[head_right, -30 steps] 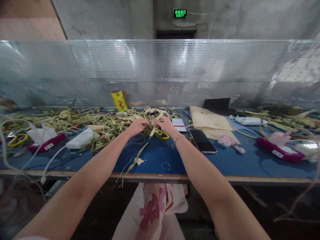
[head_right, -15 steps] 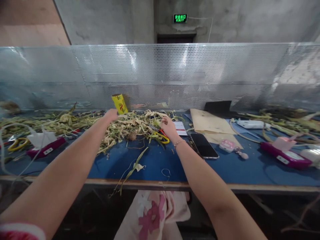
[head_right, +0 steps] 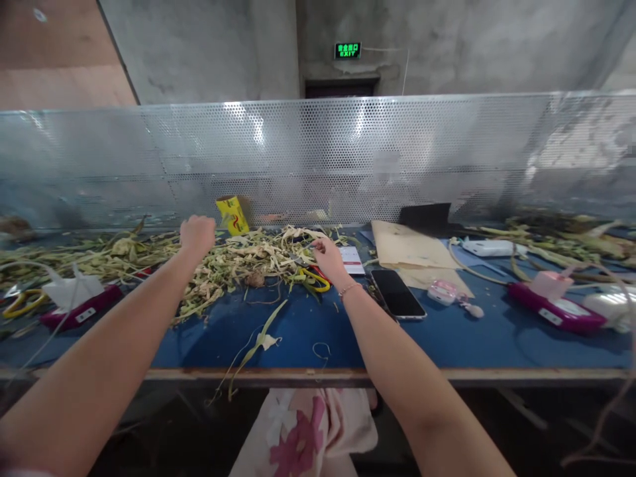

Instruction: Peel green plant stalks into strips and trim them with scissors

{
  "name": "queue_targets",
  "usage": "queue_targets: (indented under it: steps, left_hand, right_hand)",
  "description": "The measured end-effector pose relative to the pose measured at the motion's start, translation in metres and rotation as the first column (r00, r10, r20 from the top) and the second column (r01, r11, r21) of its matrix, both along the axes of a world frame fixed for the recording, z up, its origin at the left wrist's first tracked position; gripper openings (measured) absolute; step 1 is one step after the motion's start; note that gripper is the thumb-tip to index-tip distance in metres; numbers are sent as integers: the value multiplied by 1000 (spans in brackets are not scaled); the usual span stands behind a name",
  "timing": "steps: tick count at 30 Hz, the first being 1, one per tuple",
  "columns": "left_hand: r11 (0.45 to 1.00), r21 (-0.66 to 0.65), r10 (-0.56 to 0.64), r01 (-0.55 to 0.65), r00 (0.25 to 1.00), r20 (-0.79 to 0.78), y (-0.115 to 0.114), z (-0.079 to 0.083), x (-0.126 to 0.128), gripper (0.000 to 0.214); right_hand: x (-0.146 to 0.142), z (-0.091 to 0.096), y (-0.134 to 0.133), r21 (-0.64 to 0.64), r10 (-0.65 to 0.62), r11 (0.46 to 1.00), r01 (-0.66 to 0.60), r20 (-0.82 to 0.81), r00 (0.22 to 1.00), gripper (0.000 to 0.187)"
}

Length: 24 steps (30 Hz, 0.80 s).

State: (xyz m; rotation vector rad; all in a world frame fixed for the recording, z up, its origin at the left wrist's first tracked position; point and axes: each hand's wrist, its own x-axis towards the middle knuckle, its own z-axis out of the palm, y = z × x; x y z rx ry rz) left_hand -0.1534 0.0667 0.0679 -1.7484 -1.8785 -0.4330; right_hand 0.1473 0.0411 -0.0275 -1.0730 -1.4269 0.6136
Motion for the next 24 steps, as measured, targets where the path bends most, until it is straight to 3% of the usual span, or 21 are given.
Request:
queue_targets:
  steps: [3,5,6,8,9,11,14,17,19,22,24]
  left_hand:
    - [962,237,-180,135,968,176,-12,12,30,28]
    - [908,288,-355,305,924,142,-25,10,62,25]
    - [864,258,-459,431,887,56,-33,6,79,24]
    - [699,59,-698,713,697,-165,-48,-6,109,21]
    - [638,1,-749,770,622,-228,-55,-12,121,21]
    - [582,-32,-789,813,554,-265,-63,-24,137,26]
    - [499,-67,-862,864,488,-136,-63,-36,144,28]
    - [476,11,-862,879,464,204,-57,-46,144,21]
    - [540,111,-756,834,423,500,-52,-53,144,20]
    - [665,192,-510,722,250,823,-45,-65,144,19]
    - [633,186,-390,751,102,915,-41,-71,144,22]
  right_hand:
    - [-2,4,-6,-29,42,999,-43,-32,999,10]
    - [-4,5,-10,-65,107,992,-113,-85,991,18]
    - [-5,6,-11,-81,153,983,-164,-126,980,24]
    - [-6,7,-13,-85,239,960,-267,-248,939,34]
    - [-6,7,-14,-69,263,952,-299,-318,911,37]
    - [-5,8,-12,-20,254,957,-291,-431,866,39]
    - [-4,10,-7,34,161,986,-164,-463,872,37]
    - [-2,8,-2,39,94,996,-86,-386,918,30]
    - [-3,7,-1,6,102,994,-106,-340,935,29]
    - [-7,7,-5,-50,167,980,-192,-314,935,30]
    - [-12,7,-8,-58,202,973,-224,-262,944,25]
